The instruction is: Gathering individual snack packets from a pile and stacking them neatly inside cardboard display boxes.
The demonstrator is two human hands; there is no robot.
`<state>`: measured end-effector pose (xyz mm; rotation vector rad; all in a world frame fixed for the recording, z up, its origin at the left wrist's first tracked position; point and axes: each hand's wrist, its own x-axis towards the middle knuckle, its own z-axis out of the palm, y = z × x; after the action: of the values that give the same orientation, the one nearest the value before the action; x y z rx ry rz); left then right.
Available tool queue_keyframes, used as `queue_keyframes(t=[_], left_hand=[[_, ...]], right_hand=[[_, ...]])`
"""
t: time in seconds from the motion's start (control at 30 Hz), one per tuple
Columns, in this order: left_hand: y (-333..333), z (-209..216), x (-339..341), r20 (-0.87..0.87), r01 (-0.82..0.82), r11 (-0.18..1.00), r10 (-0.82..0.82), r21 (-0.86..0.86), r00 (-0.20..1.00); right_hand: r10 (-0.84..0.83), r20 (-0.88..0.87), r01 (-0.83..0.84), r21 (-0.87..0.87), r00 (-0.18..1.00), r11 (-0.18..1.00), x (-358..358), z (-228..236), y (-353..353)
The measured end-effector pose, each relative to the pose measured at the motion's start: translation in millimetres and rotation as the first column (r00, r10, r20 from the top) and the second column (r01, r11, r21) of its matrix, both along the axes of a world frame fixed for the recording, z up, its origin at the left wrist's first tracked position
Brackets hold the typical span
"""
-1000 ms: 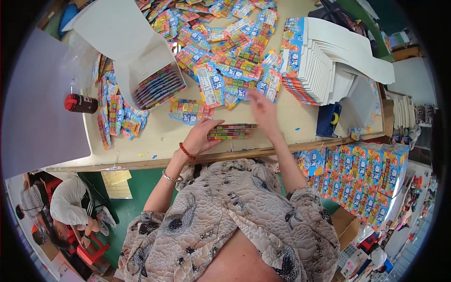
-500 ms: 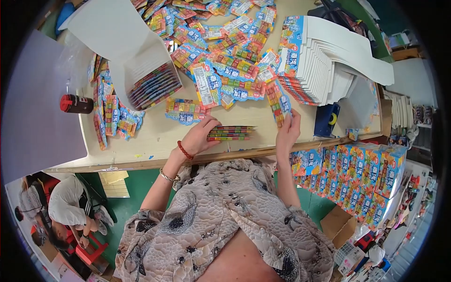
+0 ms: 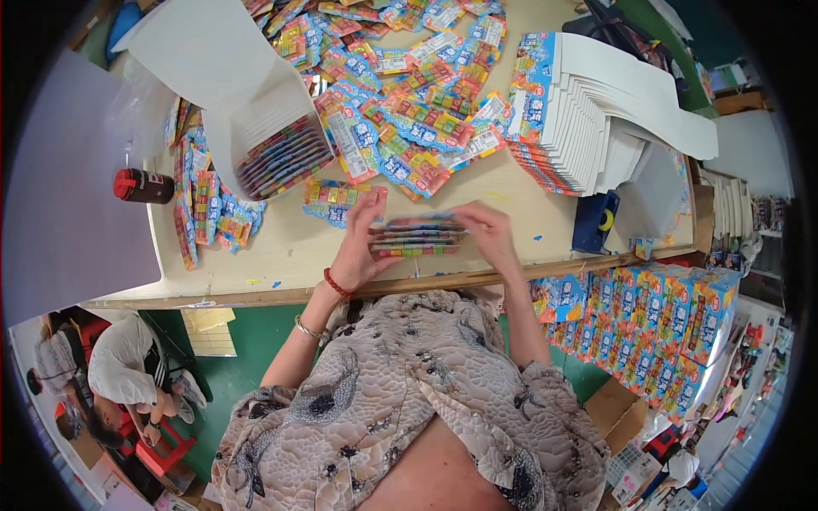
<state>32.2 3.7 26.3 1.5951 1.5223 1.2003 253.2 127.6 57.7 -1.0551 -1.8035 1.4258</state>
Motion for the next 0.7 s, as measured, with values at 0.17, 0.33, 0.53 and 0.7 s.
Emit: queue_keyframes(t=[0.17, 0.33, 0.53, 0.7], left_hand=[[-6, -6, -12, 0.109, -0.064, 0.998, 0.065, -0.013, 0.992], [-12, -19, -10, 0.276, 0.083, 0.985, -0.038, -0.153, 0.960], [-15, -40, -10, 0.346, 0.097, 0.984, -0.039, -0.151, 0.938], [-13, -35, -9, 0.340, 0.052, 0.992, -0.009, -0.116, 0.940]], right_hand=[[0.451, 0.054, -0.384, -0.439, 0.891, 0.812, -27, -2, 31], [-0.088, 0.419, -0.153, 0.507, 0.904, 0.848, -79, -10, 127], [0.020, 0.611, -0.399, 0.491, 0.791, 0.774, -96, -7, 142], [-0.091, 0.684, -0.240, 0.374, 0.723, 0.896, -86, 6, 67]])
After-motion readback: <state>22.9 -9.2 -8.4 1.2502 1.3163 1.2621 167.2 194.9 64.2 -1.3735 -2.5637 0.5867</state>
